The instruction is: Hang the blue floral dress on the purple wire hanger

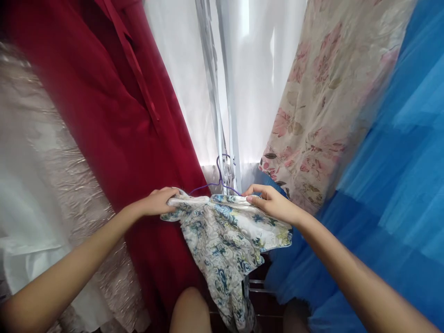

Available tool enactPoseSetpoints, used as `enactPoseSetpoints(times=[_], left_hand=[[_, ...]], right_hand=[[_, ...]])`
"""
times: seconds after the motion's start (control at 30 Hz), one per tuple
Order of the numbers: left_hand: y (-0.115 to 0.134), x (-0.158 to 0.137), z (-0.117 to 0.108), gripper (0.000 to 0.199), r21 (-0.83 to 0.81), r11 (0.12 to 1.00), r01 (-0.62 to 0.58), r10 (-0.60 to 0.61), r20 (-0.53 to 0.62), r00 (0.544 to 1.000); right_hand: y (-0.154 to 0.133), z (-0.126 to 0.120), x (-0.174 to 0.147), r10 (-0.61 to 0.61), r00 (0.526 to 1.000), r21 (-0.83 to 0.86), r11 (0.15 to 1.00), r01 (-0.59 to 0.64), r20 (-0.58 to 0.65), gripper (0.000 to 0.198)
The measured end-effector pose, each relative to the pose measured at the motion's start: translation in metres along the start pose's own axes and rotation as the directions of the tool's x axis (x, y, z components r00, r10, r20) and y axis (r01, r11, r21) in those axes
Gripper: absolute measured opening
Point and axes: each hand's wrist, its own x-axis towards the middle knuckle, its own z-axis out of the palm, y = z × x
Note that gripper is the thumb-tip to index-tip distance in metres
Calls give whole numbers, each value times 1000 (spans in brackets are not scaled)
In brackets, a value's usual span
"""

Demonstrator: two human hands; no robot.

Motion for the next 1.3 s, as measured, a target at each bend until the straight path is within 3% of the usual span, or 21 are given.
enactPoseSetpoints(times=[0.17, 0.23, 0.37, 0.47, 0.57, 0.63, 0.7, 0.73, 0.8, 0.9, 1.0, 1.07, 1.1, 1.2, 1.3], left_hand=[[1, 21, 21, 46, -12, 998, 61, -59, 118, 991], [0, 27, 31, 52, 0, 998, 58, -58, 114, 992], [8, 36, 35, 62, 106, 994, 17, -8, -86, 996], [31, 33, 24, 69, 183, 980, -75, 118, -239, 964], [64, 20, 14, 62, 222, 939, -262, 323, -312, 893], [82, 12, 12, 52, 210, 879, -427, 476, -381, 793], [90, 9, 15, 43, 129, 846, -518, 512, -469, 719], [89, 11, 19, 40, 50, 853, -519, 473, -495, 729], [80, 18, 31, 35, -123, 873, -471, 364, -478, 799], [58, 29, 55, 28, -264, 875, -405, 288, -388, 875], [40, 25, 72, 30, -281, 877, -391, 245, -439, 865], [32, 15, 78, 28, -275, 877, -393, 223, -492, 842], [29, 10, 80, 28, -272, 876, -398, 221, -506, 833], [25, -2, 82, 34, -280, 867, -412, 216, -533, 818], [29, -5, 81, 35, -299, 864, -404, 160, -598, 785]], right_hand=[[2, 7, -3, -28, 998, -5, 1000, 28, -47, 32], [3, 9, -4, -58, 996, -11, 998, 58, -68, 32], [2, 10, -4, -61, 996, 1, 998, 61, -68, 34], [1, 7, -3, -43, 997, 9, 999, 43, -64, 33], [1, 4, -3, 21, 999, 12, 1000, -20, -46, 34], [3, 1, -5, 65, 998, 40, 997, -64, -11, 38], [9, 0, -7, 101, 994, 131, 986, -104, 33, 42], [14, 1, -7, 122, 991, 196, 972, -130, 51, 43], [24, 3, -6, 185, 981, 310, 930, -196, 66, 45], [41, 8, 0, 287, 954, 342, 909, -240, -93, 52], [47, 5, -3, 276, 882, 302, 939, -163, -383, 50], [44, 1, -17, 259, 850, 312, 943, -119, -458, 50], [41, -1, -28, 251, 861, 314, 943, -113, -443, 50], [31, 2, -62, 181, 951, 206, 970, -130, -251, 44], [23, 8, -78, 105, 960, 23, 994, -102, -258, 39]])
